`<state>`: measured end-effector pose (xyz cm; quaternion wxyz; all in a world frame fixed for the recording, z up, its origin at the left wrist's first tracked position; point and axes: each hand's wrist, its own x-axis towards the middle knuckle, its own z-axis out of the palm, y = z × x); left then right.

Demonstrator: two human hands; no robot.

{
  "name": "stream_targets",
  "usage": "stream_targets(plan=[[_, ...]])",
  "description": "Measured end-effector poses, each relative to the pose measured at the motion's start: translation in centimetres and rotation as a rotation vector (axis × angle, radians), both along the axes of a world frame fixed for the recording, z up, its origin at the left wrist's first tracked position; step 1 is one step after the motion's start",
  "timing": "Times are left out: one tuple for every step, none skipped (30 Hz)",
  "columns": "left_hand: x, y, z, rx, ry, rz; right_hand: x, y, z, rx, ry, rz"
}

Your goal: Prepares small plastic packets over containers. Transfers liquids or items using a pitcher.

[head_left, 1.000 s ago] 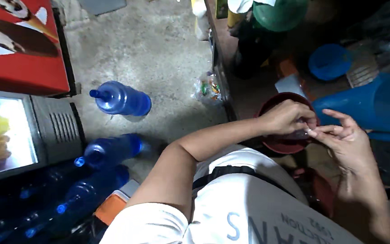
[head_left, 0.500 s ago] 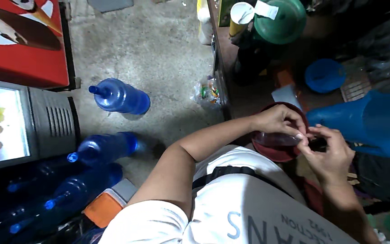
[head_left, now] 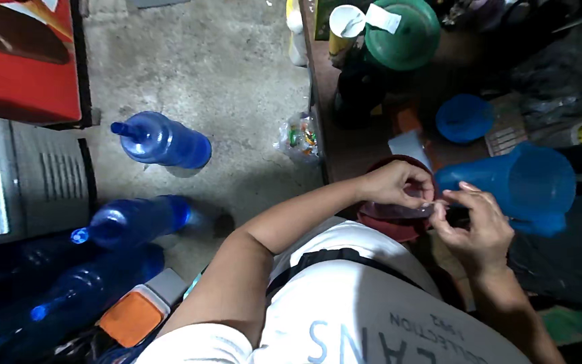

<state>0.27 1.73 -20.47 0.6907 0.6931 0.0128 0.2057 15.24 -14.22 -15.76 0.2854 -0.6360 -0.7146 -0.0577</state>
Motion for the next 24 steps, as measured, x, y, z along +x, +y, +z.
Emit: stream_targets(plan=[[0.1, -0.1, -0.1, 0.025, -0.005, 0.016, 0.3, -0.2, 0.0, -0.07, 0.01, -0.04], [0.3, -0.3, -0.2, 0.046, -0.009, 0.025, 0.5, -0.2, 0.1, -0.158, 0.009, -0.068], [0.5, -0.4, -0.2, 0.059, -0.014, 0.029, 0.6, -0.1, 0.3, -0.249, 0.009, -0.088], [0.6, -0.5, -0.1, 0.061, -0.01, 0.024, 0.6, 0.1, 0.4, -0.311, 0.008, -0.099], [0.7, -0.6, 0.0, 0.06, 0.001, 0.021, 0.5, 0.2, 0.4, -0.344, 0.019, -0.098], [0.7, -0.6, 0.1, 0.068, 0.01, 0.024, 0.5, 0.3, 0.4, -0.354, 0.032, -0.093], [0.8, -0.7, 0.1, 0.07, 0.012, 0.032, 0.4, 0.4, 0.3, -0.344, 0.046, -0.087], [0.9, -0.8, 0.1, 0.067, 0.01, 0.044, 0.4, 0.4, 0.2, -0.322, 0.054, -0.083], [1.0, -1.0, 0.0, 0.066, 0.004, 0.063, 0.4, 0.4, 0.0, -0.293, 0.057, -0.085], [1.2, -1.1, -0.1, 0.058, -0.004, 0.085, 0.5, 0.5, 0.0, -0.263, 0.061, -0.093], [1.3, -1.4, -0.1, 0.037, -0.008, 0.105, 0.4, 0.6, 0.0, -0.239, 0.066, -0.099], [1.4, -1.7, -0.1, 0.002, -0.002, 0.125, 0.3, 0.7, 0.2, -0.223, 0.069, -0.103], [1.4, -2.0, -0.1, -0.04, 0.015, 0.14, 0.2, 0.8, 0.3, -0.211, 0.071, -0.105], [1.3, -2.2, -0.1, -0.08, 0.018, 0.152, 0.1, 1.1, 0.4, -0.194, 0.081, -0.102], [1.2, -2.3, -0.2, -0.108, 0.007, 0.161, -0.1, 1.2, 0.4, -0.181, 0.107, -0.097], [1.0, -2.4, -0.3, -0.125, -0.008, 0.166, -0.4, 1.3, 0.2, -0.17, 0.152, -0.095], [0.5, -2.5, -0.4, -0.14, -0.013, 0.167, -0.7, 1.4, 0.2, -0.171, 0.216, -0.098], [0.1, -2.6, -0.6, -0.154, -0.018, 0.162, -1.1, 1.4, 0.3, -0.186, 0.288, -0.107], [-0.1, -2.6, -1.0, -0.17, -0.03, 0.153, -1.4, 1.3, 0.4, -0.203, 0.366, -0.119], [-0.3, -2.6, -1.4, -0.176, -0.038, 0.147, -1.5, 1.3, 0.4, -0.217, 0.438, -0.127], [-0.4, -2.5, -1.7, -0.177, -0.037, 0.143, -1.7, 1.3, 0.3, -0.229, 0.501, -0.136], [-0.5, -2.4, -1.9, -0.18, -0.026, 0.139, -1.8, 1.4, 0.2, -0.239, 0.554, -0.143], [-0.5, -2.3, -2.0, -0.182, -0.017, 0.133, -1.8, 1.4, 0.1, -0.239, 0.594, -0.148], [-0.5, -2.1, -2.0, -0.185, -0.012, 0.128, -1.8, 1.6, 0.1, -0.24, 0.616, -0.154]])
